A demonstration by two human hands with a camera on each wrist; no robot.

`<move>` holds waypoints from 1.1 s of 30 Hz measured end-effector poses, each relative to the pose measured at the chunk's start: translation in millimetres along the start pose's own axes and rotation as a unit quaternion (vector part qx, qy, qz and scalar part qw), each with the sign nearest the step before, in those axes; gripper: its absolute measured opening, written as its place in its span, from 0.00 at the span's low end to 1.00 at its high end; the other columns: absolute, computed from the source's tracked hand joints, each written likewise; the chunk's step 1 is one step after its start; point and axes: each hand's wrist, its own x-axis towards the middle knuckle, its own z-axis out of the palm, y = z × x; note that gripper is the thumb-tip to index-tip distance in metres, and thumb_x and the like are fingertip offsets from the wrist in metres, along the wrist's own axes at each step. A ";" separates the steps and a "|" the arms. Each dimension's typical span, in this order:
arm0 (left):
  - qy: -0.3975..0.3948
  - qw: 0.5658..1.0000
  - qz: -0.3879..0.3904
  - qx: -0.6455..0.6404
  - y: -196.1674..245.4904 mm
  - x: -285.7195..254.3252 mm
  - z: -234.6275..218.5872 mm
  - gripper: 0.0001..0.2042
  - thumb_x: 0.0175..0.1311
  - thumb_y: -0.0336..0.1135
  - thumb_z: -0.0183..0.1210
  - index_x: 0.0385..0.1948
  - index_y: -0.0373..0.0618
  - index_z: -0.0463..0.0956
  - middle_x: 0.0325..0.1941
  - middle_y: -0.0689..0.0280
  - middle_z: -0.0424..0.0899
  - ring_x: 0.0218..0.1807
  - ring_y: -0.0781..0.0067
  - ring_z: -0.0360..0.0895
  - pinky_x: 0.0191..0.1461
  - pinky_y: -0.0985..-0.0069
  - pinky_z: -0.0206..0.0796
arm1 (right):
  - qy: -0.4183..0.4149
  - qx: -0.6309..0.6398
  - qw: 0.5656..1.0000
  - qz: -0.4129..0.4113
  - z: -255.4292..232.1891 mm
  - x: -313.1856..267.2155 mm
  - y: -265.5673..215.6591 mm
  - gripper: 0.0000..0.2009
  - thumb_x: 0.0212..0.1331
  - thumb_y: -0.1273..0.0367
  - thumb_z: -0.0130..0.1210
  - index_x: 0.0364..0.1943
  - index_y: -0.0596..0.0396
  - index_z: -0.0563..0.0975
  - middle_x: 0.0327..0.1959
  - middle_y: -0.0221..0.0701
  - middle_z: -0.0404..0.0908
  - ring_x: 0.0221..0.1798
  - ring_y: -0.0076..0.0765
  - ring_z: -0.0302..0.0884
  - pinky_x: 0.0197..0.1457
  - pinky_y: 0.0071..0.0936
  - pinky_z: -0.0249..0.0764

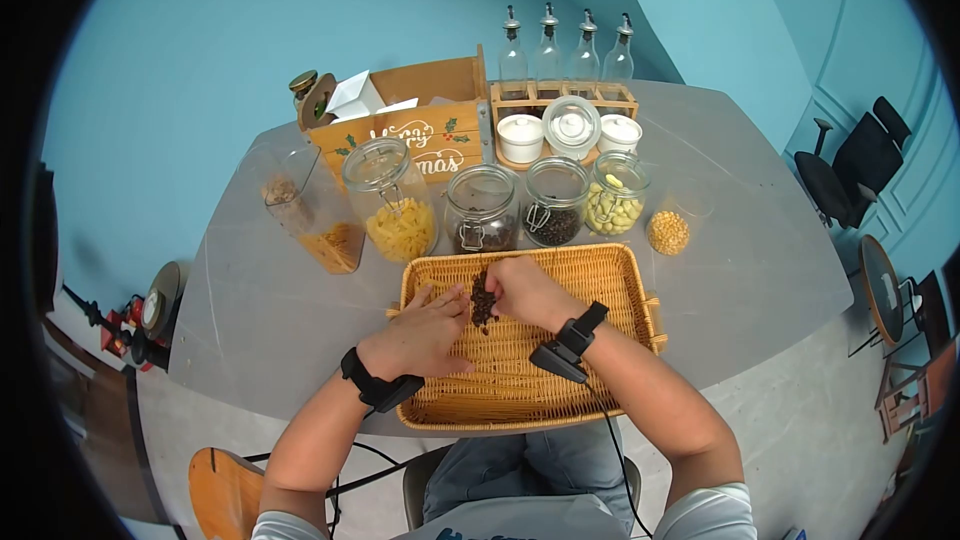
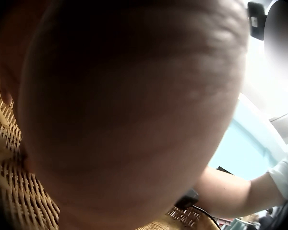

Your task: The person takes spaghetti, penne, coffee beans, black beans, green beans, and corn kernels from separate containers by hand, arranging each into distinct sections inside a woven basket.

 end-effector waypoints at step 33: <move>0.135 0.956 -0.104 -0.239 21.8 11.3 -75.8 0.15 0.62 0.35 0.66 0.46 0.36 0.81 0.54 0.52 0.82 0.68 0.49 0.71 0.72 0.49 0.58 | 0.207 -0.064 0.973 -0.075 -111.6 -9.6 -11.3 0.06 0.52 0.77 0.66 0.34 0.59 0.84 0.31 0.43 0.87 0.36 0.46 0.87 0.41 0.33 0.81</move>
